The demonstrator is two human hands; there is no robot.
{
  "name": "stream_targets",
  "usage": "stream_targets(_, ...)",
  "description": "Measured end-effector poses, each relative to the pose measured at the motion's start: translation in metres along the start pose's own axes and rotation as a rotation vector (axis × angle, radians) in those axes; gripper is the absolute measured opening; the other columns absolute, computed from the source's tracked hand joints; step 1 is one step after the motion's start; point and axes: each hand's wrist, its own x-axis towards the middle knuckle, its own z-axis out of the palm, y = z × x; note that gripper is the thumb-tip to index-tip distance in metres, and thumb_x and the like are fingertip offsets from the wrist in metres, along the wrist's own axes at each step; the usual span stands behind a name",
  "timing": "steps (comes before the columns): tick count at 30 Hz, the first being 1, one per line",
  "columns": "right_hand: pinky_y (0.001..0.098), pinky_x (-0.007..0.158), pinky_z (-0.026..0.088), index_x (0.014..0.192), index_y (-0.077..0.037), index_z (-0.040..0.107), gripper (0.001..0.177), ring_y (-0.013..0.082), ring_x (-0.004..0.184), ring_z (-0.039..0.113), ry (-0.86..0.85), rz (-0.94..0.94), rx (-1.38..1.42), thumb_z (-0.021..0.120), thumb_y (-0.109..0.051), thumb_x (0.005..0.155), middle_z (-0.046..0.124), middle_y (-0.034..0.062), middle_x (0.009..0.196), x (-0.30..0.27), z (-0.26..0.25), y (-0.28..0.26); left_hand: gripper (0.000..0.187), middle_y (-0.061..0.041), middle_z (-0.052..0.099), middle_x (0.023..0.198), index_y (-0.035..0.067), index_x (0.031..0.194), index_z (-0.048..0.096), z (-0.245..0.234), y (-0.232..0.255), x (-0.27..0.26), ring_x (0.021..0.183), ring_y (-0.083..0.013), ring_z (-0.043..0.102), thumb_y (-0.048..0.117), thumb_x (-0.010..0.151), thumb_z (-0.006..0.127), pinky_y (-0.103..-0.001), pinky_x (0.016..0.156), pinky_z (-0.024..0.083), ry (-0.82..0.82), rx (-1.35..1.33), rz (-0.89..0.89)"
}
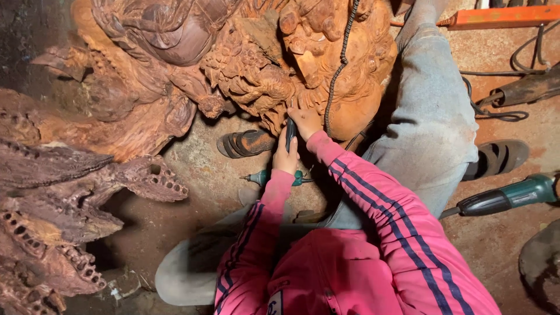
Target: Carving intricate details into a large wooden sculpture using a small hand tool while sitting on the floor
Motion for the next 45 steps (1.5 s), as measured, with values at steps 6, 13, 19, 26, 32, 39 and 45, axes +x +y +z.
stream_targets(6,0.0341,0.080,0.053,0.075,-0.019,0.069,0.058,0.0238,0.087,0.069,-0.195,0.050,-0.430,0.055,-0.071,0.095,0.071,0.0040,0.080,-0.019,0.000,-0.013,0.051,-0.009,0.068,0.076,0.025,0.156,0.034,0.051,-0.069,-0.006,0.057,-0.0187,0.069,0.046,0.109,0.031,-0.026,0.046,0.060,0.064,-0.325,-0.120)
stream_targets(13,0.0457,0.096,0.053,0.104,-0.015,0.077,0.068,0.0300,0.112,0.069,-0.246,0.065,-0.726,0.044,-0.075,0.095,0.076,0.0083,0.104,-0.025,0.011,-0.013,0.056,-0.006,0.066,0.063,0.024,0.158,0.023,0.047,-0.039,-0.022,0.046,-0.0219,0.067,0.047,0.108,0.030,-0.027,0.042,0.059,0.061,-0.357,-0.134)
stream_targets(19,0.0397,0.081,0.054,0.082,-0.011,0.072,0.053,0.0264,0.087,0.071,-0.095,0.009,-0.559,0.060,-0.061,0.098,0.071,0.0070,0.078,0.024,0.010,0.051,0.055,-0.003,0.069,0.066,0.037,0.161,0.016,0.019,-0.004,-0.023,0.053,-0.0189,0.070,0.045,0.109,0.029,-0.035,0.091,0.059,0.014,-0.274,-0.088)
stream_targets(26,0.0351,0.070,0.049,0.064,-0.013,0.063,0.055,0.0216,0.068,0.061,-0.064,-0.028,-0.479,0.064,-0.057,0.097,0.059,0.0040,0.060,0.020,0.008,0.020,0.054,-0.011,0.069,0.085,0.039,0.159,0.024,0.021,-0.018,0.006,0.060,-0.0212,0.071,0.041,0.107,0.038,-0.028,0.050,0.063,0.005,-0.377,-0.086)
stream_targets(32,0.0355,0.069,0.049,0.062,-0.014,0.065,0.057,0.0239,0.068,0.063,-0.055,0.005,-0.485,0.065,-0.060,0.095,0.058,0.0051,0.058,0.031,0.008,0.033,0.052,-0.006,0.066,0.084,0.043,0.158,0.024,0.008,-0.017,0.012,0.060,-0.0184,0.071,0.042,0.107,0.036,-0.027,0.048,0.062,-0.050,-0.318,-0.115)
stream_targets(39,0.0376,0.070,0.052,0.067,-0.016,0.074,0.055,0.0272,0.073,0.069,-0.062,0.062,-0.536,0.065,-0.064,0.092,0.064,0.0080,0.060,0.037,0.015,0.051,0.051,-0.004,0.064,0.080,0.045,0.156,0.028,-0.004,-0.017,0.006,0.055,-0.0186,0.068,0.043,0.106,0.037,-0.026,0.042,0.060,-0.077,-0.283,-0.184)
stream_targets(45,0.0350,0.067,0.049,0.067,-0.012,0.072,0.056,0.0246,0.069,0.065,-0.049,0.015,-0.450,0.064,-0.059,0.096,0.060,0.0083,0.059,0.037,0.018,0.043,0.051,-0.005,0.067,0.084,0.047,0.156,0.025,-0.014,-0.019,0.014,0.059,-0.0184,0.071,0.047,0.106,0.036,-0.028,0.053,0.063,-0.089,-0.171,-0.115)
